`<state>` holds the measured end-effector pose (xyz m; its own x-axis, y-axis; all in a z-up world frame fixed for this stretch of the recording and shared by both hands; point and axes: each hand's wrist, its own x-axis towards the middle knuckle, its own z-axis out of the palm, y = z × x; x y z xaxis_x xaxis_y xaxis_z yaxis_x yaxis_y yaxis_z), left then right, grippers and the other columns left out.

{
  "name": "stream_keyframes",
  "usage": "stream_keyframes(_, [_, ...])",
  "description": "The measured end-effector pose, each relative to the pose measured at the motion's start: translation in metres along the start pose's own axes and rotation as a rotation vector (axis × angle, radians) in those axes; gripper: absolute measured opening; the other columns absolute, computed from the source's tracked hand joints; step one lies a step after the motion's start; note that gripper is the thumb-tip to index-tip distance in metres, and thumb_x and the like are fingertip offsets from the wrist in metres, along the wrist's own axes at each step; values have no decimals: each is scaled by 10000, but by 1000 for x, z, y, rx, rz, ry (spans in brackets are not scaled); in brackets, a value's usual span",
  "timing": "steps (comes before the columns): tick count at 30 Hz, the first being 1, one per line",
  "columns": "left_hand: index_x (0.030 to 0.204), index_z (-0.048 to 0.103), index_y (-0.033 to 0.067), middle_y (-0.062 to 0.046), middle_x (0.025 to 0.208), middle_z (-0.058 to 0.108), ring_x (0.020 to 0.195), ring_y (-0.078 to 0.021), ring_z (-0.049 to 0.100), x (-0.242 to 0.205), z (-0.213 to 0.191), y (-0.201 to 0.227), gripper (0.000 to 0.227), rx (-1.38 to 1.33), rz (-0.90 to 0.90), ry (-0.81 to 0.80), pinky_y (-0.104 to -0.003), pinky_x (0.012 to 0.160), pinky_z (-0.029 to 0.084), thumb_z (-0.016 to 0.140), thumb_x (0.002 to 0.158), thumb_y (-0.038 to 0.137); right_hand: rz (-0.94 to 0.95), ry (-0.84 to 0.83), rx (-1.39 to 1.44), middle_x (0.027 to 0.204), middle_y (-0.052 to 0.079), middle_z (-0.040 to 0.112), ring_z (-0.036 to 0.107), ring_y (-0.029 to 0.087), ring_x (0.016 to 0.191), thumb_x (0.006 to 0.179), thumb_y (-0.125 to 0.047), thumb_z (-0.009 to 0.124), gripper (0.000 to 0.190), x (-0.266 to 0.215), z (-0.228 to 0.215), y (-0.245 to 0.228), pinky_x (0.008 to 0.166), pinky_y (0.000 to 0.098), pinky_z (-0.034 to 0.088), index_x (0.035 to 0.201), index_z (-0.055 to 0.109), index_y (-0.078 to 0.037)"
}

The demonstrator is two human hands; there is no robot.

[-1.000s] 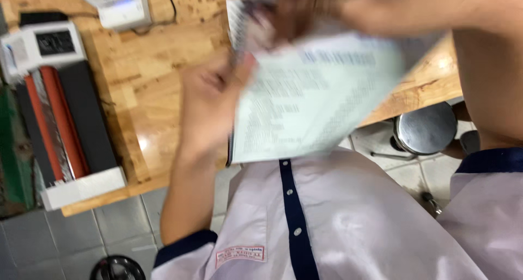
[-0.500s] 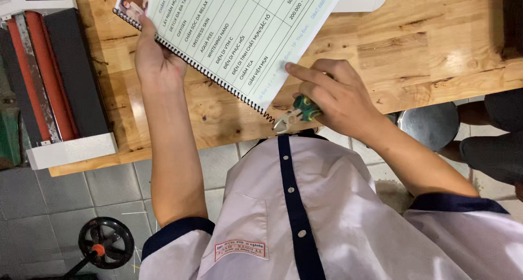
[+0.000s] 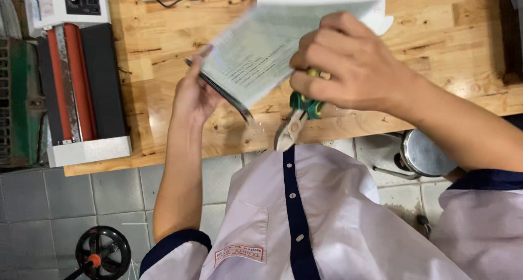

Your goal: The person aligns printed pages and inserts a spiral binding wire through pre-punched holes using a manual binding machine. They then use pliers to twist and secure the wire ends, completing the notebook assembly.

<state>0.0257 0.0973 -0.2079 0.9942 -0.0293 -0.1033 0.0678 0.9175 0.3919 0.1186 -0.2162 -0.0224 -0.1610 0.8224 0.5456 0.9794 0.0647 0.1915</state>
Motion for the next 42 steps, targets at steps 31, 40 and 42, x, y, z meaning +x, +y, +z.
stream_keyframes(31, [1189,717,-43,-79,875,769,720,-71,742,-61,259,-31,201,1406,745,-67,-174,630,567,752,1011,43,649,-216,237,946,154,692,726,252,849,674,-18,866,486,31,-124,5,741,346,555,1090,625,51])
stream_keyframes(40, [1116,704,-86,-119,880,778,640,-81,692,-77,285,-25,234,1584,897,-46,-187,512,485,813,936,15,824,-521,-338,1074,248,662,685,298,835,477,-67,957,889,20,-136,-25,708,390,552,1286,623,86])
stream_keyframes(42, [1104,708,-83,-113,856,772,635,-83,683,-80,288,-25,225,1605,905,-44,-192,516,485,817,932,13,832,-536,-343,1060,241,661,680,301,842,516,-80,977,885,20,-138,-29,697,399,550,1305,612,83])
